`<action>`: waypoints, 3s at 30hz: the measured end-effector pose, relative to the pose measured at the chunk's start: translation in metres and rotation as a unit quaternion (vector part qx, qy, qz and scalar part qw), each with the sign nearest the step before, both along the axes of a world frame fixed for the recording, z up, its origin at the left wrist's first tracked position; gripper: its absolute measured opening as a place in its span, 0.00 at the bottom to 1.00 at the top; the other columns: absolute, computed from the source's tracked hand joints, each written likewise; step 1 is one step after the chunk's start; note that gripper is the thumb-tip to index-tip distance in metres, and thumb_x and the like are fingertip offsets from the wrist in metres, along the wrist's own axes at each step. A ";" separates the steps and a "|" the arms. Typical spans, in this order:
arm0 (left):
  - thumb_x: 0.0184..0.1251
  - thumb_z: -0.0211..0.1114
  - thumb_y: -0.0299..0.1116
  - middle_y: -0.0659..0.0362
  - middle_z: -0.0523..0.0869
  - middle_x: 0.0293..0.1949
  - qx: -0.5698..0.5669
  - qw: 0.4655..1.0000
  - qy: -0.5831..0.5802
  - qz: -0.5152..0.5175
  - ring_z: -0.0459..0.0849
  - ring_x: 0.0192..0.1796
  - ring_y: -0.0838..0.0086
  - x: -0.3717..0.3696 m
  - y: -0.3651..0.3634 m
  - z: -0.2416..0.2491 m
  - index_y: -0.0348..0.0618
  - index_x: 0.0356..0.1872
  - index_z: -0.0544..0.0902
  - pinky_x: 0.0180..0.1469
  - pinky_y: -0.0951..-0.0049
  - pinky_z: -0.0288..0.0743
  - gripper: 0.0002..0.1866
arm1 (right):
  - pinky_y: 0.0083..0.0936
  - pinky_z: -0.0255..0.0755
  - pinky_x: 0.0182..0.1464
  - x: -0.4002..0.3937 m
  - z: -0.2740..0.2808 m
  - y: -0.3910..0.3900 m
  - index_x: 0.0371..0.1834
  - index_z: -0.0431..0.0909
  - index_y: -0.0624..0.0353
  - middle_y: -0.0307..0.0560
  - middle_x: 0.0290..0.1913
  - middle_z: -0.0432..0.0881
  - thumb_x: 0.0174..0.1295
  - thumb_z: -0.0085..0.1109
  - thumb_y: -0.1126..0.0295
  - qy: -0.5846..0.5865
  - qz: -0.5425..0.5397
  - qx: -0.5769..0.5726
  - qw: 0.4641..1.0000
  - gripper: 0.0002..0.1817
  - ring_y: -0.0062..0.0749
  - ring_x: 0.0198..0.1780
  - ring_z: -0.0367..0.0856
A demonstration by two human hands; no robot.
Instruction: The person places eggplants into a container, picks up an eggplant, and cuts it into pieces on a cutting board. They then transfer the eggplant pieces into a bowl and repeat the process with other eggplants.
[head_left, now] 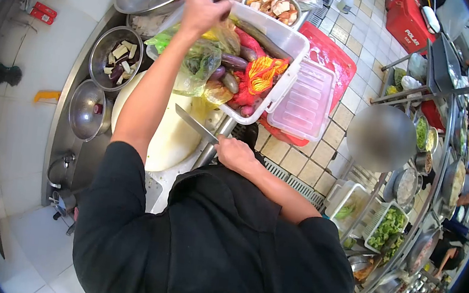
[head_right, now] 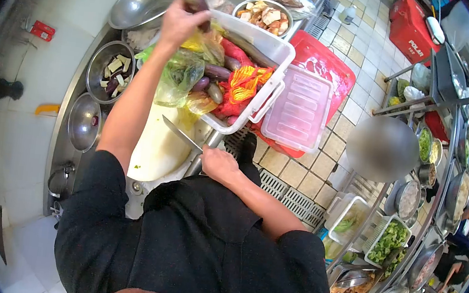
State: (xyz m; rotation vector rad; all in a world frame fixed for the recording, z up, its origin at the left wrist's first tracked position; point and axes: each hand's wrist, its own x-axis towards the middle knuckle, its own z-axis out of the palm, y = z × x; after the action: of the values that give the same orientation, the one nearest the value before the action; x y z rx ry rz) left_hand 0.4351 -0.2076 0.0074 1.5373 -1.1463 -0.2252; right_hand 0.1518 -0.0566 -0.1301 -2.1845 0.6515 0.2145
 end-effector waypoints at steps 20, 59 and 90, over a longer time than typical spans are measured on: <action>0.59 0.69 0.25 0.48 0.83 0.59 0.241 0.890 0.145 0.358 0.81 0.64 0.58 -0.050 0.458 -0.177 0.46 0.55 0.83 0.61 0.48 0.78 0.20 | 0.55 0.76 0.57 0.007 -0.023 0.008 0.54 0.79 0.71 0.76 0.45 0.85 0.74 0.56 0.59 0.036 -0.061 0.035 0.997 0.22 0.69 0.55 0.83; 0.82 0.59 0.39 0.60 0.84 0.33 -0.222 0.560 0.522 0.604 0.83 0.32 0.76 -0.392 0.636 -0.118 0.39 0.51 0.81 0.34 0.73 0.77 0.13 | 0.46 0.81 0.42 0.111 0.045 0.355 0.51 0.87 0.51 0.53 0.36 0.89 0.60 0.64 0.71 -0.275 0.766 0.031 0.580 0.15 0.52 0.38 0.89; 0.71 0.74 0.34 0.54 0.87 0.46 0.003 0.845 0.399 0.356 0.89 0.45 0.72 -0.092 0.427 -0.169 0.37 0.54 0.79 0.46 0.72 0.87 0.18 | 0.49 0.78 0.44 0.009 -0.005 -0.003 0.53 0.77 0.68 0.68 0.40 0.86 0.73 0.58 0.63 -0.012 -0.090 -0.032 0.995 0.17 0.62 0.39 0.86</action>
State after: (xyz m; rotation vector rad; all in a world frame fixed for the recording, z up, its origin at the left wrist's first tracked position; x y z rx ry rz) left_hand 0.3430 0.2199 -0.1613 1.5344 0.1055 -0.3136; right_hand 0.1610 -0.0592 -0.1353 -2.1705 0.8469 0.0733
